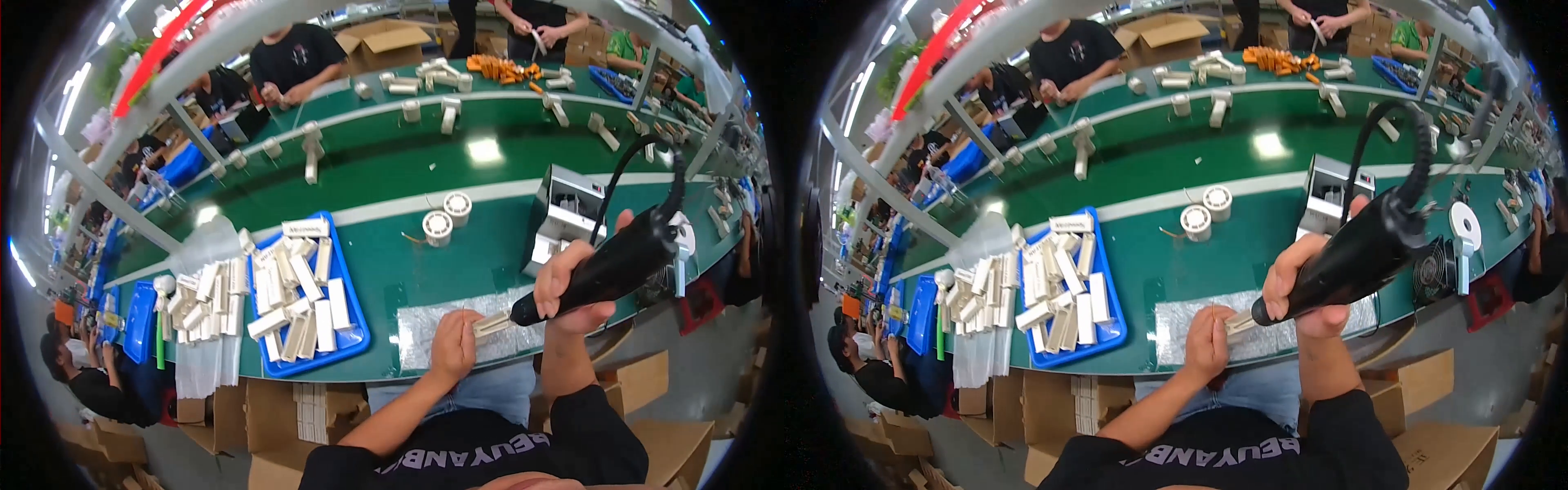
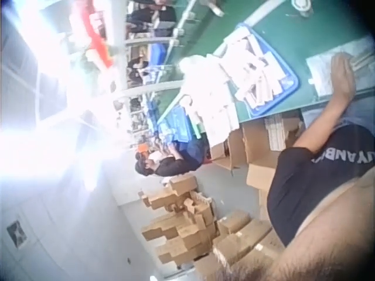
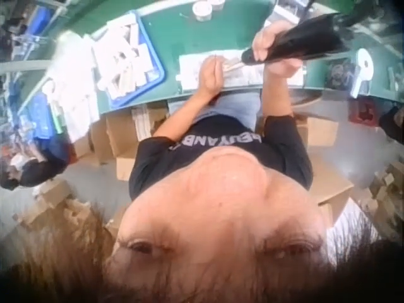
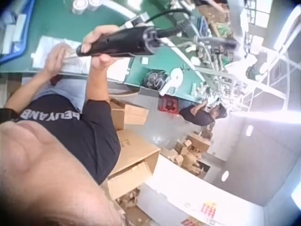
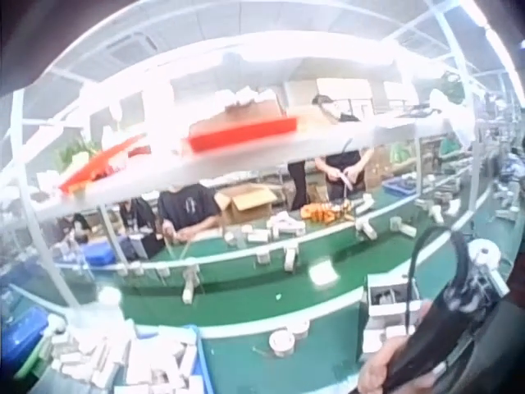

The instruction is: The person assembles portable fans by fitting cylindrical motor components into plastic handle casings and driving screws using an electric screwdriver.

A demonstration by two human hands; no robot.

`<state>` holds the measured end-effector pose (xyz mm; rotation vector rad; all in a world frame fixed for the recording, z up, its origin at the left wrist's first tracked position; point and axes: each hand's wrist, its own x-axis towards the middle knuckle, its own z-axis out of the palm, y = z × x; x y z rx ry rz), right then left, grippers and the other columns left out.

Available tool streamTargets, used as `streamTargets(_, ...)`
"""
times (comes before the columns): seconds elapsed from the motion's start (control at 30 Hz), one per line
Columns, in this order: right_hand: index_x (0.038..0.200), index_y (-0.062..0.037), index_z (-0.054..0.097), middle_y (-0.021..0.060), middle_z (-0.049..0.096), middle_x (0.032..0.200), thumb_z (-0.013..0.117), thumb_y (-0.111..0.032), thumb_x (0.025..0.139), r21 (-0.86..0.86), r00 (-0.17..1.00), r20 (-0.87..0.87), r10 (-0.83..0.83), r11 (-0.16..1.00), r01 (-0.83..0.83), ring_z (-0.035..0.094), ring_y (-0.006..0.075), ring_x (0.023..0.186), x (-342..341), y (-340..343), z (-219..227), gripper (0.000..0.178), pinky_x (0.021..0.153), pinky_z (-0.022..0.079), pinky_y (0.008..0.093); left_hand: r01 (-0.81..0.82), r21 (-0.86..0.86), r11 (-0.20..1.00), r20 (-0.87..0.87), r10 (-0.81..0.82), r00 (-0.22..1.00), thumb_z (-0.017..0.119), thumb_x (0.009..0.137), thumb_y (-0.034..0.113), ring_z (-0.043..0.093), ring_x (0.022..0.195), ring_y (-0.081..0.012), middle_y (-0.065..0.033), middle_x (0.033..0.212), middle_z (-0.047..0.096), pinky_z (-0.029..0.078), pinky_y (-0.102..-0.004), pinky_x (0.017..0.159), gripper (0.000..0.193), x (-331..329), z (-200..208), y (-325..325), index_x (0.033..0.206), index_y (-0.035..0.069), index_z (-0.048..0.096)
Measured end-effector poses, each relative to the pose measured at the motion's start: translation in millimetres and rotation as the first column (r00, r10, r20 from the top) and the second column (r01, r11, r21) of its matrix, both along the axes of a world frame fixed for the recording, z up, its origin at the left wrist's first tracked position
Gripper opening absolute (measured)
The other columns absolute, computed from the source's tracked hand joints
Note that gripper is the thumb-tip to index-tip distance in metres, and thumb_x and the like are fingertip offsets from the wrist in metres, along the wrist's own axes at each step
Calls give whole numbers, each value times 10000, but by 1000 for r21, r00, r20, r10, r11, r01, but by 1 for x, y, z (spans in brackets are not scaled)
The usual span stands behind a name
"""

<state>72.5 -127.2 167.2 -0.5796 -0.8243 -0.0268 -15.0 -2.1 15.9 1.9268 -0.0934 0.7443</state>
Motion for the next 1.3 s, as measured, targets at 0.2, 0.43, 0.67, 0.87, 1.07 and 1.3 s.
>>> streamTargets(0.2, 1462, -117, 180, 160, 544, 788, 754, -392, 835, 45, 1000, 9, -3, 999, 2, 580, 202, 533, 4, 1, -1, 893, 463, 521, 308, -4, 5, 1000, -28, 4, 1000, 471, 929, 22, 580, 891, -359, -172, 955, 616, 462, -405, 794, 158, -3, -1, -2, 962, -20, 620)
streamTargets(0.43, 1282, -22, 362, 180, 574, 870, 640, -390, 915, -80, 924, 58, -377, 921, 381, 599, 211, 595, 27, 13, 9, 590, 510, 530, 314, -56, 39, 998, -44, 58, 997, 470, 944, 53, 563, 861, -393, -200, 921, 598, 457, -421, 777, 163, 6, 6, 9, 982, -20, 611)
streamTargets(0.67, 1320, 6, 355, 198, 545, 1037, 551, -409, 968, 96, 988, 144, -53, 995, 39, 585, 196, 787, 59, -92, 34, 578, 681, 517, 358, -183, -596, 782, -441, -128, 888, 358, 1048, 289, 601, 828, -123, -75, 909, 656, 478, -295, 744, 389, 41, -7, 73, 1017, 23, 640)
streamTargets(0.87, 1282, 12, 400, 160, 616, 1026, 578, 52, 902, -283, 756, 49, -653, 717, 637, 605, 199, 830, 67, -72, -3, 421, 772, 524, 351, -273, -870, 412, -286, 29, 958, 399, 985, 289, 655, 960, -245, -116, 1078, 634, 544, -429, 801, 369, 138, 29, 168, 1190, 21, 549)
streamTargets(1.07, 1291, 26, 407, 169, 610, 1110, 578, 98, 887, -322, 612, 55, -789, 566, 759, 633, 234, 966, 80, -72, -29, 444, 954, 491, 370, -286, -782, 554, -293, 79, 953, 440, 993, 379, 577, 1096, -310, -136, 1255, 532, 498, -515, 882, 451, 265, 37, 214, 1318, 66, 414)
streamTargets(1.3, 1340, 75, 350, 238, 542, 1230, 564, 86, 867, -261, 309, 91, -947, 277, 925, 588, 301, 1087, 70, -61, -39, 519, 1007, 456, 399, -379, -102, 920, -458, 295, 839, 608, 909, 323, 552, 1145, -295, -155, 1262, 549, 444, -399, 974, 398, 249, 13, 206, 1219, 76, 574)
